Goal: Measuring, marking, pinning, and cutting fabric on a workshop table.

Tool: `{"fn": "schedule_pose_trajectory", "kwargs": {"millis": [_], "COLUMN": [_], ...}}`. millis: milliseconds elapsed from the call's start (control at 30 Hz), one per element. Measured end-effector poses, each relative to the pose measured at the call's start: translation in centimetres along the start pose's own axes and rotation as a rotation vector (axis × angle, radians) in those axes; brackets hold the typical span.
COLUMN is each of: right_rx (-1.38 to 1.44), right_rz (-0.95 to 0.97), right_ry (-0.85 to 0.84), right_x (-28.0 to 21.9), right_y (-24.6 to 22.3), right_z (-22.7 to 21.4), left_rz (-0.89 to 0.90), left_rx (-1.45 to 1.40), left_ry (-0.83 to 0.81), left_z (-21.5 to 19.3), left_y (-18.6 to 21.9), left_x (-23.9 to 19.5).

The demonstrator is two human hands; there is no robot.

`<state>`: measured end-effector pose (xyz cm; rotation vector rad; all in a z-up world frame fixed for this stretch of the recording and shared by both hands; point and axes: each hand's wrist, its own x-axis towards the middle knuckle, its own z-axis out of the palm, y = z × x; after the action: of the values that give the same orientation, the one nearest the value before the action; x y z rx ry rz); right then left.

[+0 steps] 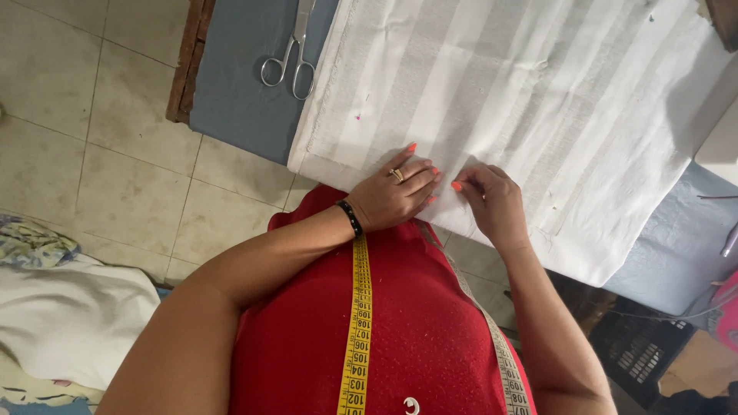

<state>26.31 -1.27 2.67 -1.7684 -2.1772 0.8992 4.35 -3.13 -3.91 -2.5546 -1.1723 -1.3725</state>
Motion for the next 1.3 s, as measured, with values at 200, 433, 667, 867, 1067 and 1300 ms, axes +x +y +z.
{"fn": "schedule_pose_trajectory", "kwargs": {"millis": [200,433,667,867,1067,1300], "right_rx": [0.062,0.156,-0.071,0.024,0.038,0.102], "right_rz": [-0.014,-0.007,0.164,0.476,0.663,0.684], "right_ry": [0.156,0.335,0.665,0.577,0.49,0.639], "right_x": [-0.5,-1.0,-7.4,-7.9,-7.1,-7.4], "right_y": [-1.4,-0.7,7.5,9.9,12.0,10.8], "right_z": [0.4,1.4,-3.4,-4.8,-5.2,-5.8], "left_rz": [-0.001,0.008,0.044,0.061,0.09,0.09], "left_rx": [-0.02,0.064,0.025,0.084,0.115,0.102], "left_ry": [0.007,-0.071,-0.363,-0.488,-0.454,-0.403], "left_z": [0.2,-0.4,-2.0,-1.7,-1.7,-1.2], "left_y": [0.1,0.4,1.0,1.2,1.3,1.0], "left_x": [0.0,0.3,1.4,1.1,1.5,1.1]}}
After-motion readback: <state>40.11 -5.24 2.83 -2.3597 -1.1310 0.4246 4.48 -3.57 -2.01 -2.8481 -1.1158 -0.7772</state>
